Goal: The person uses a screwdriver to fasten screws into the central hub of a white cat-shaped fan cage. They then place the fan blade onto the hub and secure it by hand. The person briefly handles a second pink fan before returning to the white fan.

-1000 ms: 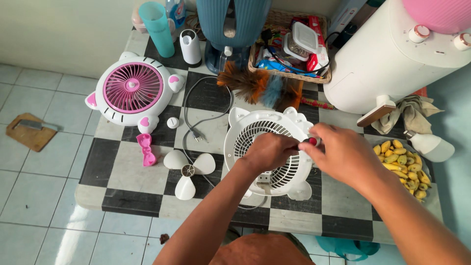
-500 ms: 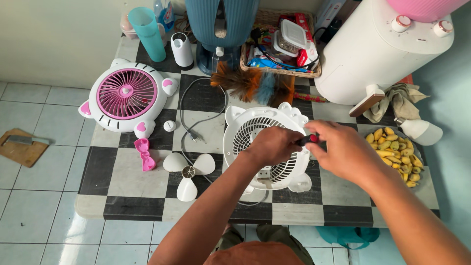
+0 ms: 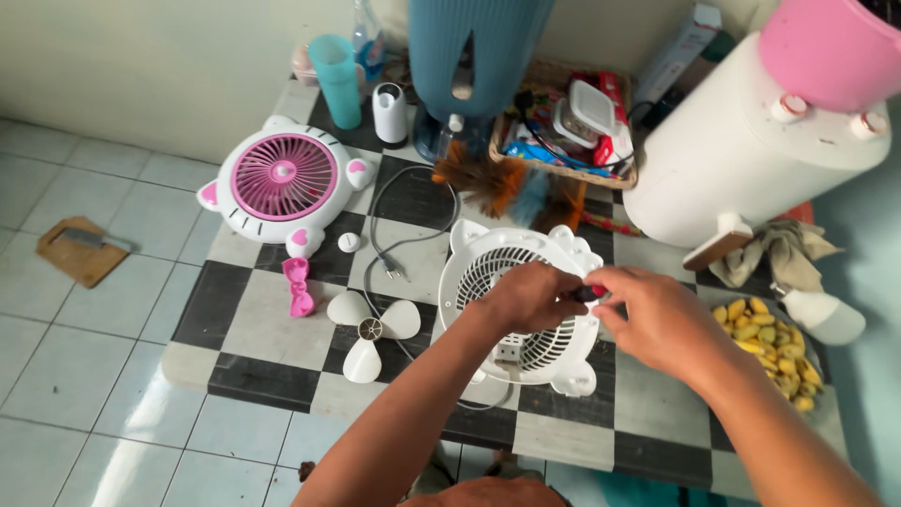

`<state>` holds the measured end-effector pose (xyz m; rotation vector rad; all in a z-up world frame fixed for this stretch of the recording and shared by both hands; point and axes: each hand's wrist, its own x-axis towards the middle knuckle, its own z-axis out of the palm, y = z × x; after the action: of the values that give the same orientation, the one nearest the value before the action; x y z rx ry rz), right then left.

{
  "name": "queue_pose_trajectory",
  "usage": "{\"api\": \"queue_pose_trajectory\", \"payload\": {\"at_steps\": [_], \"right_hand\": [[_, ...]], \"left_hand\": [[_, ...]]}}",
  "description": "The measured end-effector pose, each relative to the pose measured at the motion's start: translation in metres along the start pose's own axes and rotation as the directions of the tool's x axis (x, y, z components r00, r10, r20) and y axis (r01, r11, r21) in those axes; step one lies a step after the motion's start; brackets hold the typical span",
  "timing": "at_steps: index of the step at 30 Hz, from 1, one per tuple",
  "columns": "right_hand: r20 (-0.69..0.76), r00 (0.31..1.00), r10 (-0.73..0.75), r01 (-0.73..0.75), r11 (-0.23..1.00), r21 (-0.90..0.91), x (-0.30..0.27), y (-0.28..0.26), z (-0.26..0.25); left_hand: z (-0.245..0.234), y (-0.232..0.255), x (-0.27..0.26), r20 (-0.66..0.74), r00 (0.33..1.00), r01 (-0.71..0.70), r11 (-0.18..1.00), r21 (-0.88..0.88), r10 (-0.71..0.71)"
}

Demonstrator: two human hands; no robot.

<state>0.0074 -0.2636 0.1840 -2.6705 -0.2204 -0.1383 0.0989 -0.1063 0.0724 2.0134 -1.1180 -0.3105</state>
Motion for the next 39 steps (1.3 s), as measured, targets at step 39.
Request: {"api": "queue_pose_trajectory", "payload": {"at_steps": [39], "right_hand": [[0.057,0.942,-0.332,0.337,0.931,-0.142,0.014,0.031,-0.005]], "left_hand": [[0.015,0.02,-0.012,-0.36,0.93,0.067,0.997,-0.033,-0.074]]}}
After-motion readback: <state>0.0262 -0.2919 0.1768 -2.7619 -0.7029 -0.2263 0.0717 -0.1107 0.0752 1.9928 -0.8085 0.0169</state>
